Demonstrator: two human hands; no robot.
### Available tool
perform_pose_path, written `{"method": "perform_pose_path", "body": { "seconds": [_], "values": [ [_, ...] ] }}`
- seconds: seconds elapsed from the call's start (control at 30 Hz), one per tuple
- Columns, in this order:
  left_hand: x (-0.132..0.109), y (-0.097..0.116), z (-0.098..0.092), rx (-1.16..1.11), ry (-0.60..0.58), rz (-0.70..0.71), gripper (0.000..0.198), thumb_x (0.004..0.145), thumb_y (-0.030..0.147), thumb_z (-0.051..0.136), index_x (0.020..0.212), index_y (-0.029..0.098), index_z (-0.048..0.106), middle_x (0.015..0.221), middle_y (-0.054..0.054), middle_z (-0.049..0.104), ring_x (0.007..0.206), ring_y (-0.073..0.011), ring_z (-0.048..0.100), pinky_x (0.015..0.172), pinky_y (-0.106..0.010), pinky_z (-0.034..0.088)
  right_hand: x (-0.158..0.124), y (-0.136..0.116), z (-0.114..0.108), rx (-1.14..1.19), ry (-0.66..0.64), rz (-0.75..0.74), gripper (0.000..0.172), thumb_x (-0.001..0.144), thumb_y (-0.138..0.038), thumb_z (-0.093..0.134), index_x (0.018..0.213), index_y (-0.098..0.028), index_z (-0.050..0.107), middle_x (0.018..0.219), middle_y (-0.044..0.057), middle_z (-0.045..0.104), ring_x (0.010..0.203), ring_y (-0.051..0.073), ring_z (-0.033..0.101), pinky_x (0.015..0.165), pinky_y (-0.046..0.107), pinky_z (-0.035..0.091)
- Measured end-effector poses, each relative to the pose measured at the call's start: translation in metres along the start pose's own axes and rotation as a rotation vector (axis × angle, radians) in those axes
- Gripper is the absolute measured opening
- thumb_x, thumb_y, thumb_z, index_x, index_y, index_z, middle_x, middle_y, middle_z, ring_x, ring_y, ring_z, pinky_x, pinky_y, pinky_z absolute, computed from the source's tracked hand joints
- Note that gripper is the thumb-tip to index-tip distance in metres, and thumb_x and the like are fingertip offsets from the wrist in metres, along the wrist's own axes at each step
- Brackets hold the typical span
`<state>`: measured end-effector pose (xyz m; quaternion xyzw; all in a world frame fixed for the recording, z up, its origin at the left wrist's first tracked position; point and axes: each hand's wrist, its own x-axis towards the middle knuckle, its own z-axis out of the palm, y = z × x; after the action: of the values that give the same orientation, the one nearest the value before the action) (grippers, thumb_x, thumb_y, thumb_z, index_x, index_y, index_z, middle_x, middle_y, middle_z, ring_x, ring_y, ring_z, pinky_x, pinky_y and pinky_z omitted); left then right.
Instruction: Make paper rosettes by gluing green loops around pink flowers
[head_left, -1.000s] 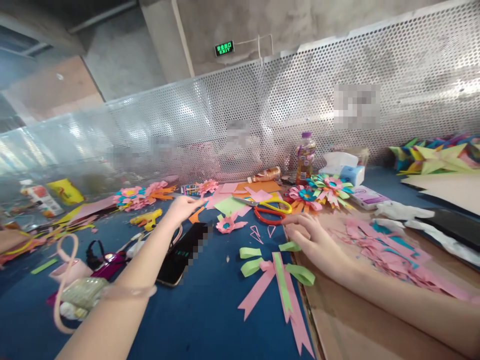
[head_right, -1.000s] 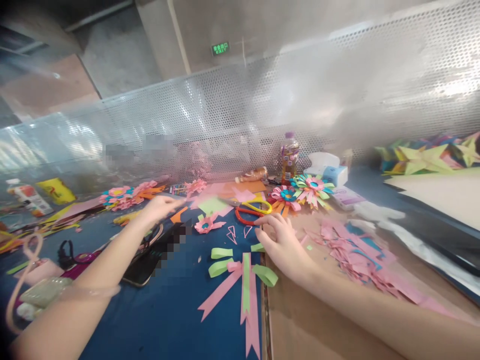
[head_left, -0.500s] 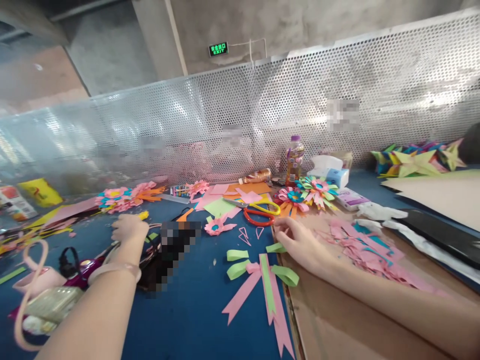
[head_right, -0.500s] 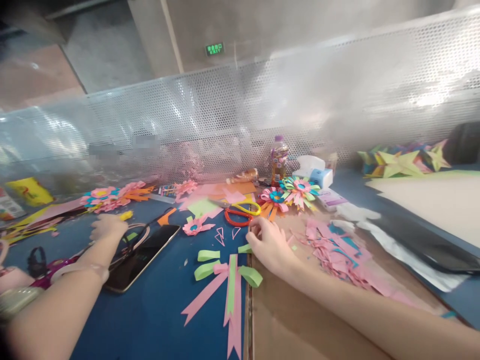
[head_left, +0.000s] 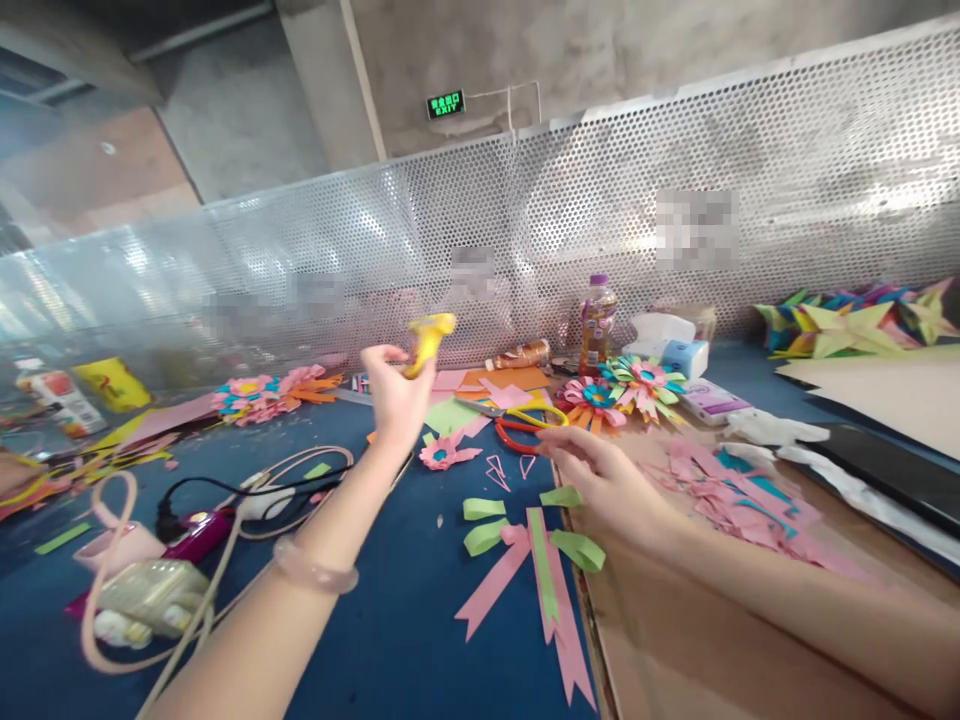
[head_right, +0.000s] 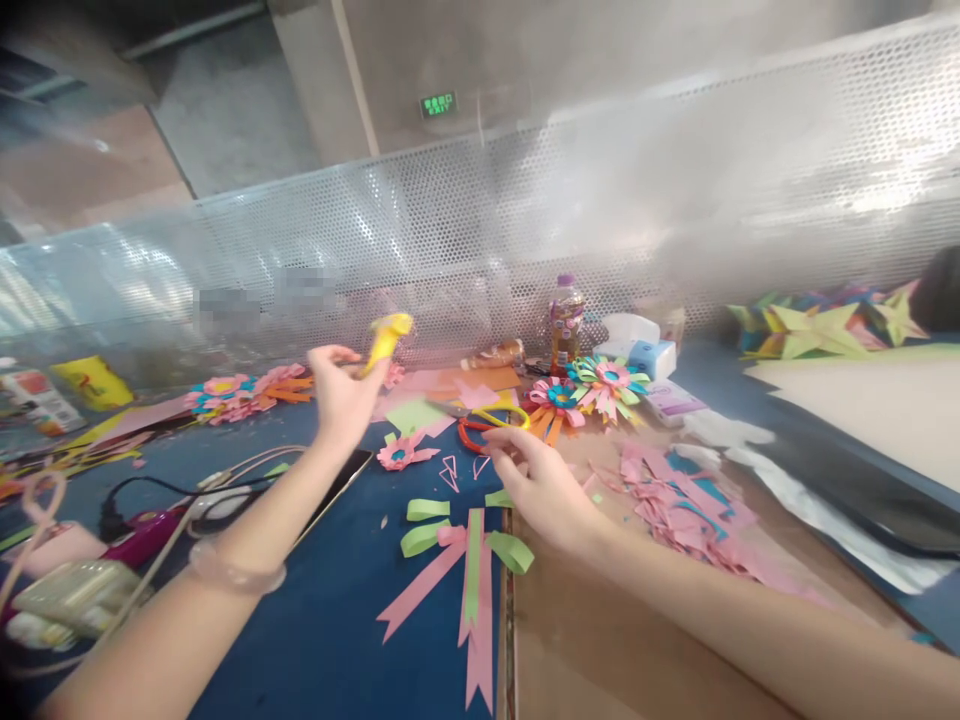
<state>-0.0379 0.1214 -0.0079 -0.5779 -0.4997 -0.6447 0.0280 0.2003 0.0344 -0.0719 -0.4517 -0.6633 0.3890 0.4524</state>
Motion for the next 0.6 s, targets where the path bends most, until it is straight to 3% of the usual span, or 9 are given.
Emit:
{"method": "perform_pose_path", "body": {
  "seconds": [0.1,0.23,0.3,0.37,0.43,0.47,0.53,0.6],
  "values": [
    [-0.041,0.048,0.023,-0.159,-0.266,0.084,0.035,0.074,0.025,0.066,0.090,0.021,0.035,0.082,0.001,0.048,0.072,-0.0118,0.056,0.068,-0.024,0.044,0.013,-0.019,0.006,0.376,-0.071,0.066,0.037,0.085,-0.047,0.051,0.112,-0.022,0.060,0.118,0.007,0.063,0.112,0.022,0.056,0.099,0.039,0.041],
    [-0.080,0.077,0.032,-0.253,-0.369,0.117,0.031,0.072,0.022,0.067,0.085,0.020,0.039,0.080,0.000,0.048,0.075,-0.0132,0.055,0.069,-0.026,0.045,0.034,-0.043,0.017,0.845,-0.086,0.131,0.035,0.082,-0.047,0.055,0.101,-0.019,0.063,0.102,0.007,0.069,0.099,0.021,0.062,0.088,0.035,0.047],
    [-0.084,0.078,0.032,-0.379,-0.451,0.015,0.026,0.076,0.025,0.063,0.086,0.021,0.039,0.080,0.000,0.051,0.075,-0.0138,0.057,0.069,-0.027,0.046,0.040,-0.048,0.021,0.938,0.010,0.163,0.026,0.079,-0.041,0.058,0.094,-0.020,0.063,0.090,0.004,0.070,0.089,0.020,0.064,0.081,0.031,0.048],
    [-0.079,0.073,0.031,-0.503,-0.466,-0.206,0.016,0.085,0.031,0.051,0.089,0.021,0.038,0.079,0.000,0.054,0.068,-0.0134,0.059,0.062,-0.027,0.048,0.041,-0.048,0.024,0.986,0.112,0.162,0.019,0.078,-0.035,0.059,0.088,-0.019,0.062,0.083,0.003,0.069,0.082,0.018,0.064,0.077,0.029,0.048],
    [-0.069,0.064,0.030,-0.509,-0.502,-0.411,0.011,0.088,0.032,0.040,0.090,0.021,0.038,0.080,-0.001,0.058,0.060,-0.0135,0.060,0.054,-0.026,0.047,0.040,-0.043,0.025,0.975,0.192,0.157,0.016,0.076,-0.032,0.058,0.085,-0.018,0.061,0.082,0.003,0.068,0.077,0.016,0.063,0.074,0.028,0.048],
    [-0.064,0.059,0.030,-0.458,-0.581,-0.448,0.010,0.087,0.031,0.041,0.090,0.021,0.041,0.081,-0.002,0.060,0.058,-0.0139,0.060,0.052,-0.026,0.046,0.039,-0.040,0.025,0.938,0.227,0.170,0.016,0.076,-0.032,0.057,0.084,-0.018,0.060,0.082,0.003,0.067,0.075,0.016,0.062,0.072,0.029,0.048],
    [-0.059,0.049,0.031,-0.313,-0.809,-0.361,0.007,0.080,0.023,0.052,0.085,0.018,0.051,0.080,-0.003,0.063,0.061,-0.0148,0.061,0.056,-0.027,0.047,0.036,-0.034,0.024,0.810,0.294,0.216,0.018,0.074,-0.033,0.057,0.084,-0.018,0.059,0.080,0.002,0.066,0.072,0.016,0.060,0.070,0.028,0.047],
    [-0.061,0.042,0.032,-0.214,-0.963,-0.196,0.007,0.068,0.014,0.062,0.075,0.016,0.059,0.074,-0.003,0.065,0.066,-0.0160,0.061,0.062,-0.027,0.048,0.032,-0.031,0.023,0.676,0.331,0.241,0.021,0.073,-0.036,0.057,0.084,-0.018,0.058,0.075,0.001,0.064,0.069,0.015,0.058,0.068,0.027,0.045]
  ]
}}
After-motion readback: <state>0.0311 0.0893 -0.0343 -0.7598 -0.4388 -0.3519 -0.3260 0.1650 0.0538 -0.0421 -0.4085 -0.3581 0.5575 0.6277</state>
